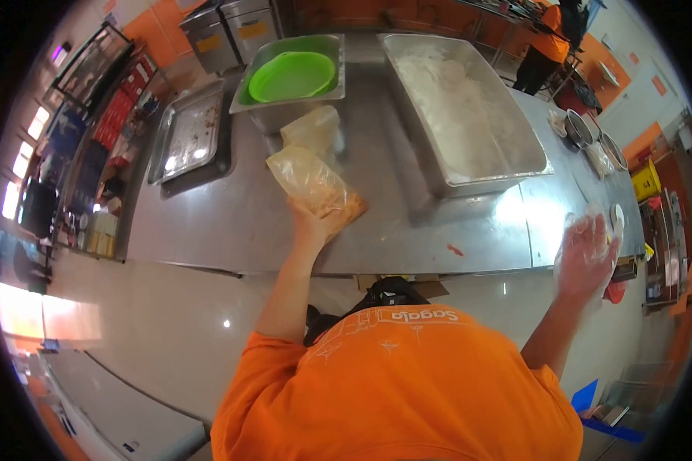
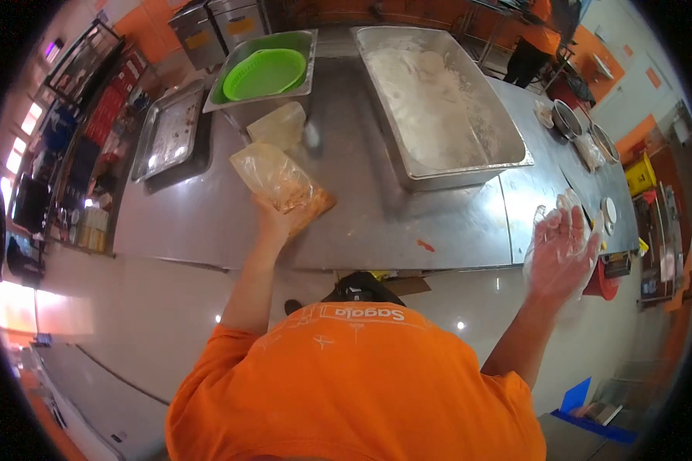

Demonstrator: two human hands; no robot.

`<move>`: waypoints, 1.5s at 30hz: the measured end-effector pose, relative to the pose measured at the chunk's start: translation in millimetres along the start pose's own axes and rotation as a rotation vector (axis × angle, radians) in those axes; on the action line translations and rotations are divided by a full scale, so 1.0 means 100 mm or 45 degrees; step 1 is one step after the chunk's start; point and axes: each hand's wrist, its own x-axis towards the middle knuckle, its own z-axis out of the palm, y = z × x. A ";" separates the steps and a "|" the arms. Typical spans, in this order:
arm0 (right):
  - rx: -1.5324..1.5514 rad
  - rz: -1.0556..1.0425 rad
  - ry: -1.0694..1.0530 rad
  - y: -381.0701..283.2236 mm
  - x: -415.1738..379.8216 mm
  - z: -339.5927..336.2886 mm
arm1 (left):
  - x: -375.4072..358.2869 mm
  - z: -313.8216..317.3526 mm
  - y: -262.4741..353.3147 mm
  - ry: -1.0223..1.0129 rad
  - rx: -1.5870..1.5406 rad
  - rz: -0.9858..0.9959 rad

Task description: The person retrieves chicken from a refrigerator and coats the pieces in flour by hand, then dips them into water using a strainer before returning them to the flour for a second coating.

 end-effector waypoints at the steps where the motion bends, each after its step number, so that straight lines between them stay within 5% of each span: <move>1: 0.021 0.001 -0.025 0.01 -0.03 0.02 | 0.01 -0.03 0.01 -0.018 0.031 0.010; 5: -0.057 -0.041 -0.009 -0.06 -0.15 -0.14 | -0.12 -0.23 0.08 -0.160 0.290 0.441; 7: -0.091 -0.045 0.008 -0.15 -0.17 -0.30 | -0.30 -0.28 0.10 -0.268 0.288 0.427; 10: -0.073 -0.032 -0.047 -0.17 -0.20 -0.39 | -0.27 -0.31 0.06 -0.386 -0.008 -0.054; 16: -0.045 -0.048 -0.063 -0.17 -0.20 -0.40 | -0.06 -0.11 0.09 -0.428 0.296 -0.061; 19: -0.103 -0.050 -0.072 -0.21 -0.25 -0.38 | -0.01 -0.02 -0.03 -0.417 0.328 0.160; 21: -0.124 -0.079 0.020 -0.25 -0.29 -0.43 | 0.04 0.08 -0.47 -0.401 0.006 0.077; 22: -0.135 -0.093 0.066 -0.27 -0.31 -0.46 | 0.04 0.10 -0.46 -0.390 -0.155 0.031; 25: -0.113 -0.099 0.012 -0.34 -0.36 -0.58 | -0.03 0.05 -0.29 -0.493 0.295 0.125; 28: -0.132 -0.152 0.183 -0.38 -0.40 -0.61 | -0.10 0.06 0.16 -0.415 0.145 0.270; 31: -0.144 -0.138 0.079 -0.39 -0.40 -0.65 | 0.00 0.13 0.17 -0.571 0.040 -0.209; 34: -0.151 -0.123 0.089 -0.38 -0.42 -0.60 | 0.05 0.22 0.19 -0.516 -0.023 -0.297; 37: -0.135 -0.110 0.121 -0.41 -0.43 -0.62 | 0.06 0.27 0.40 -0.517 0.255 -0.060; 43: -0.139 -0.160 0.142 -0.41 -0.48 -0.64 | 0.06 0.40 0.35 -0.572 0.123 -0.266; 45: -0.117 -0.123 0.161 -0.38 -0.49 -0.63 | 0.02 0.45 0.27 -0.463 0.200 -0.109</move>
